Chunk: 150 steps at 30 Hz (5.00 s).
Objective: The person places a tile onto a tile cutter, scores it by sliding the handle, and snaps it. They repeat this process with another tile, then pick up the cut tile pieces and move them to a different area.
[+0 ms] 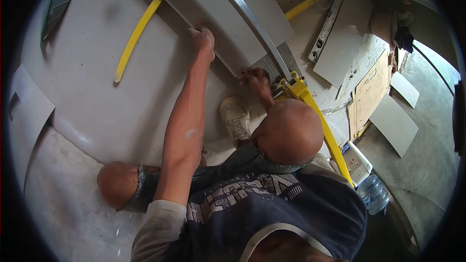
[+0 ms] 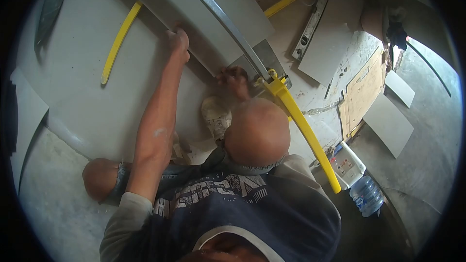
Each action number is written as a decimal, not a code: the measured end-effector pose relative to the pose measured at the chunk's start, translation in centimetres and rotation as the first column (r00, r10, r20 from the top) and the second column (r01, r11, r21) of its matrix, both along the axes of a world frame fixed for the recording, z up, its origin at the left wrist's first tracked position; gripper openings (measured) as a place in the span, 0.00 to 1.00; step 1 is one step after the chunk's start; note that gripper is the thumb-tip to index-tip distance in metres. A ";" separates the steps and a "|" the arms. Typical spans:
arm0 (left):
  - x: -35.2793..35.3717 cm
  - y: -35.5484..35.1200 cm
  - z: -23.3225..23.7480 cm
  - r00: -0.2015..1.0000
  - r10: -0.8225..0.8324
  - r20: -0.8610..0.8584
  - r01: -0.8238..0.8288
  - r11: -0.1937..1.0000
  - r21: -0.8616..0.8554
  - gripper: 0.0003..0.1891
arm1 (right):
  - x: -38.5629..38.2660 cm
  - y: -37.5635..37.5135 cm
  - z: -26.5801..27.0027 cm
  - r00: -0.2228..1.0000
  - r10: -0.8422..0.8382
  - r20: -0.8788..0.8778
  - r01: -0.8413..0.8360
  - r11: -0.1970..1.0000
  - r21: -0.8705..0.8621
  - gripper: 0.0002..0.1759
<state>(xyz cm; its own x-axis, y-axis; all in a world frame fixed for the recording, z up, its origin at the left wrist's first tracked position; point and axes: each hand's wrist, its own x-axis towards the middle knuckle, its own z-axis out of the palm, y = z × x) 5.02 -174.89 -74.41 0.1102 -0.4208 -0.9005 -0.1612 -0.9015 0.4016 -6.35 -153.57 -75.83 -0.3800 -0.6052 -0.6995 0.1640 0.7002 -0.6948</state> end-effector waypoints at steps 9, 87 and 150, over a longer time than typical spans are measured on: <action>-0.8 0.2 0.2 0.983 0.167 -0.076 -0.168 0.986 -0.003 0.24 | 0.3 -0.8 0.6 0.995 -0.096 0.038 0.095 0.995 0.040 0.16; -2.1 1.0 0.2 0.949 0.315 0.002 -0.310 0.934 -0.178 0.28 | 0.5 -0.1 0.5 0.922 -0.365 0.131 0.348 0.927 0.137 0.09; -2.0 0.7 1.7 0.923 0.374 -0.087 -0.376 0.926 -0.016 0.33 | 0.2 -0.4 0.3 0.943 -0.295 0.151 0.293 0.955 0.041 0.16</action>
